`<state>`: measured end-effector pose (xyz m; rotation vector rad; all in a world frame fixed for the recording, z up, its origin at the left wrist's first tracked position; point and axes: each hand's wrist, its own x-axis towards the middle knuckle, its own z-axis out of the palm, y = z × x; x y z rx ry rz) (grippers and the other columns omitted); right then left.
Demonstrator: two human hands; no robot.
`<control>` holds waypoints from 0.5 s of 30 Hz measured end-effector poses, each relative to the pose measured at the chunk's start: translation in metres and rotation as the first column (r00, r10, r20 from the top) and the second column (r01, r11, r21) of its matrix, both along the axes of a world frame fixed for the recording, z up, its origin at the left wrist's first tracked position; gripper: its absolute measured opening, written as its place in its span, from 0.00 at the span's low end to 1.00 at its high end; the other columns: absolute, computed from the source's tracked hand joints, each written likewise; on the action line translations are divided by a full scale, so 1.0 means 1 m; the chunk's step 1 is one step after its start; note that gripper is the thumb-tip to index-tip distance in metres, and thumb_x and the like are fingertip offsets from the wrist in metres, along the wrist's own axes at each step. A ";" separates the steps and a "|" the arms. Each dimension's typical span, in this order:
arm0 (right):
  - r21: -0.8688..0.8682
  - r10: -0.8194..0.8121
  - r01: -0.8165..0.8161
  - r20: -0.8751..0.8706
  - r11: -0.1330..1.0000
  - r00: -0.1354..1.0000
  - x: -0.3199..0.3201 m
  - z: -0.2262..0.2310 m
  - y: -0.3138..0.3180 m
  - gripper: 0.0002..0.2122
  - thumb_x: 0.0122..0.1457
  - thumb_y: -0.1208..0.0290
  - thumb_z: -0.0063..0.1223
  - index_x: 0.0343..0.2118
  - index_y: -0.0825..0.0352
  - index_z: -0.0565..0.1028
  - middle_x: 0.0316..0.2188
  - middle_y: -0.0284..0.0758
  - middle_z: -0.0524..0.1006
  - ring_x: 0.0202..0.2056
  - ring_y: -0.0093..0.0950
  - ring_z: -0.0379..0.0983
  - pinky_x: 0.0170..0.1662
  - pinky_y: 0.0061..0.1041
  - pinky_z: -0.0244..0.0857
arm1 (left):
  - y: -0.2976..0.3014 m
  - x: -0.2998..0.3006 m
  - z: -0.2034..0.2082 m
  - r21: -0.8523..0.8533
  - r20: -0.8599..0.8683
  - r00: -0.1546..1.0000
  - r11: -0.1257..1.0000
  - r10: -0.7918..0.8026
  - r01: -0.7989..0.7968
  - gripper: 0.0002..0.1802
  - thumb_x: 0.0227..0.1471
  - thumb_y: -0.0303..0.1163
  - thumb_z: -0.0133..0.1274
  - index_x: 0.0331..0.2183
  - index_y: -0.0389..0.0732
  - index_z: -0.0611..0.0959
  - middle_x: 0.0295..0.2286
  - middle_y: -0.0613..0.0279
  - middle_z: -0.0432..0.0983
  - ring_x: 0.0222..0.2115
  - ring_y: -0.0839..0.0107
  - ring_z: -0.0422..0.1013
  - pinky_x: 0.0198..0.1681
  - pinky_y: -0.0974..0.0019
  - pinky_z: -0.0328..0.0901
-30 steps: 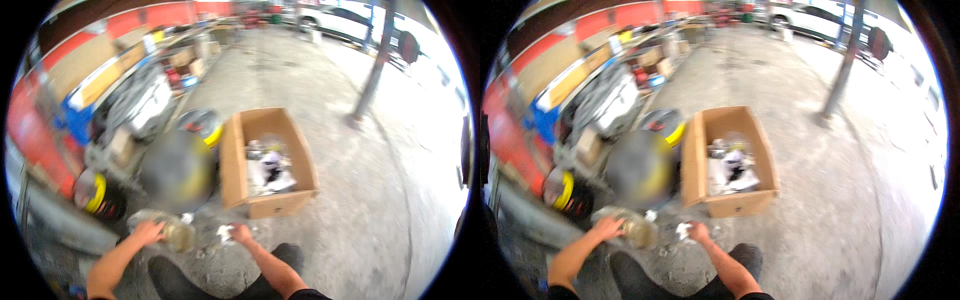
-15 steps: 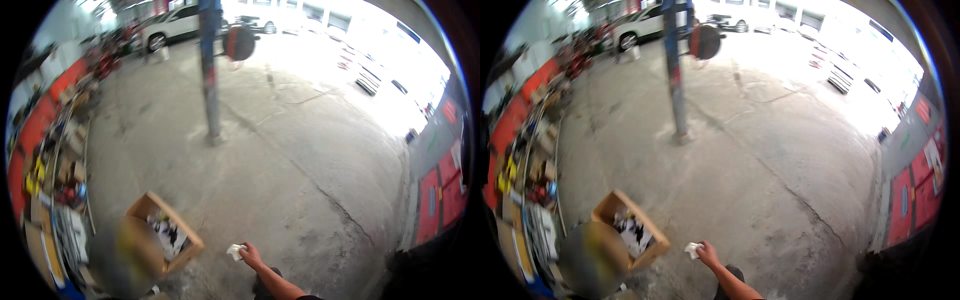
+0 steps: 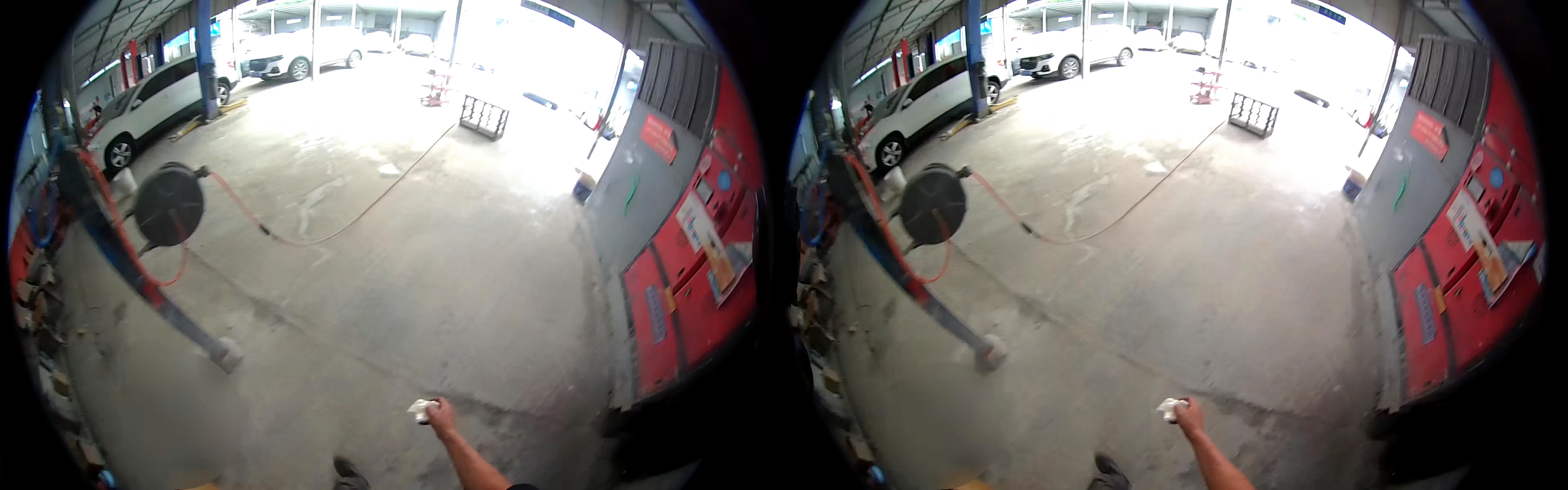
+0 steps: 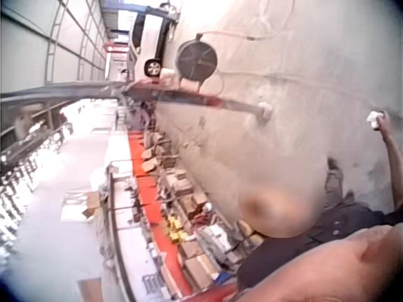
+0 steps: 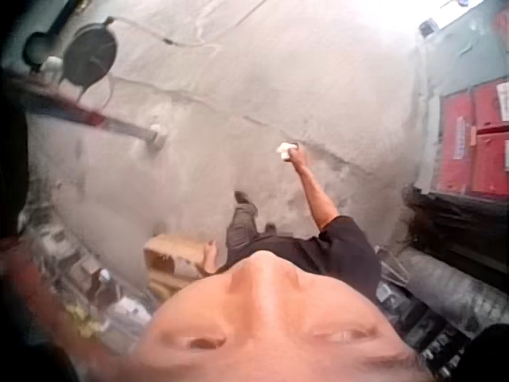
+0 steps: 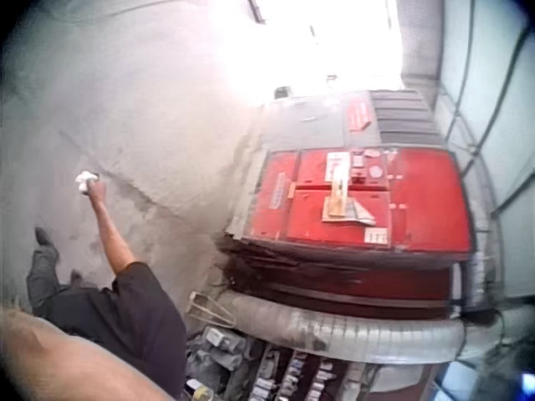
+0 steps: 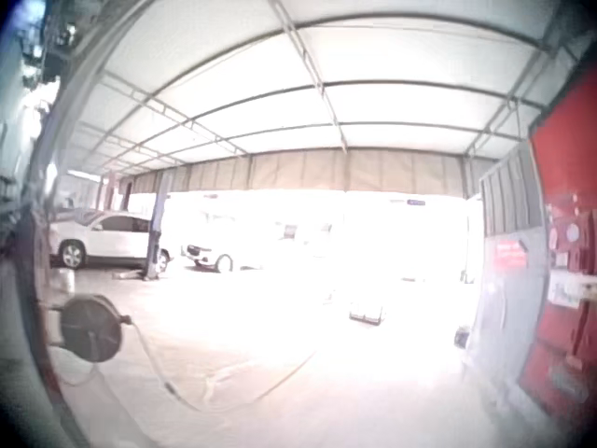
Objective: The person pours liquid from a large plastic jug onto a white cloth, then walks to a white SUV and wipes the rear windshield with the cloth. The person continues wiping the glass surface in circular motions.
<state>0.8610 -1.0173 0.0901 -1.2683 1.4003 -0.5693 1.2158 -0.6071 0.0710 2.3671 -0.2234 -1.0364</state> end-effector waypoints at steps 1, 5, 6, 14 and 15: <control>0.032 -0.035 0.035 0.006 0.999 0.999 0.012 -0.014 -0.038 0.17 0.50 0.76 0.49 0.44 0.74 0.72 0.36 0.42 0.76 0.36 0.32 0.77 0.35 0.32 0.76 | -0.028 0.007 -0.016 0.040 -0.058 0.998 0.999 -0.008 0.010 0.21 0.51 0.41 0.53 0.41 0.33 0.78 0.33 0.46 0.78 0.33 0.51 0.75 0.39 0.52 0.68; 0.163 -0.133 0.126 0.034 0.979 0.991 0.055 -0.014 -0.177 0.18 0.50 0.78 0.48 0.46 0.76 0.70 0.39 0.44 0.75 0.37 0.36 0.77 0.34 0.36 0.78 | -0.138 0.028 -0.096 0.258 -0.323 0.946 0.962 0.002 0.086 0.22 0.50 0.41 0.54 0.42 0.33 0.77 0.33 0.47 0.78 0.33 0.51 0.75 0.38 0.52 0.68; 0.090 -0.154 0.160 -0.072 0.983 0.985 0.021 -0.076 -0.216 0.19 0.49 0.78 0.48 0.46 0.78 0.69 0.40 0.46 0.74 0.37 0.38 0.77 0.34 0.37 0.79 | -0.182 0.046 -0.107 0.302 -0.391 0.920 0.940 -0.027 0.156 0.23 0.50 0.41 0.54 0.42 0.34 0.77 0.32 0.47 0.78 0.32 0.51 0.75 0.38 0.52 0.68; 0.234 -0.462 0.454 -0.021 0.860 0.886 0.048 -0.015 -0.469 0.13 0.52 0.75 0.46 0.37 0.74 0.78 0.31 0.41 0.79 0.31 0.33 0.78 0.30 0.33 0.74 | -0.592 0.312 -0.059 0.108 -0.176 0.982 0.993 0.064 -0.045 0.26 0.47 0.42 0.56 0.44 0.34 0.76 0.32 0.48 0.78 0.31 0.52 0.76 0.37 0.52 0.69; 0.241 -0.492 0.487 -0.043 0.839 0.869 0.038 -0.034 -0.494 0.13 0.53 0.74 0.45 0.39 0.72 0.78 0.31 0.39 0.79 0.31 0.32 0.77 0.28 0.32 0.73 | -0.680 0.335 0.003 -0.113 -0.101 0.988 0.988 -0.113 0.102 0.29 0.49 0.43 0.55 0.48 0.33 0.75 0.37 0.48 0.77 0.34 0.54 0.76 0.38 0.54 0.68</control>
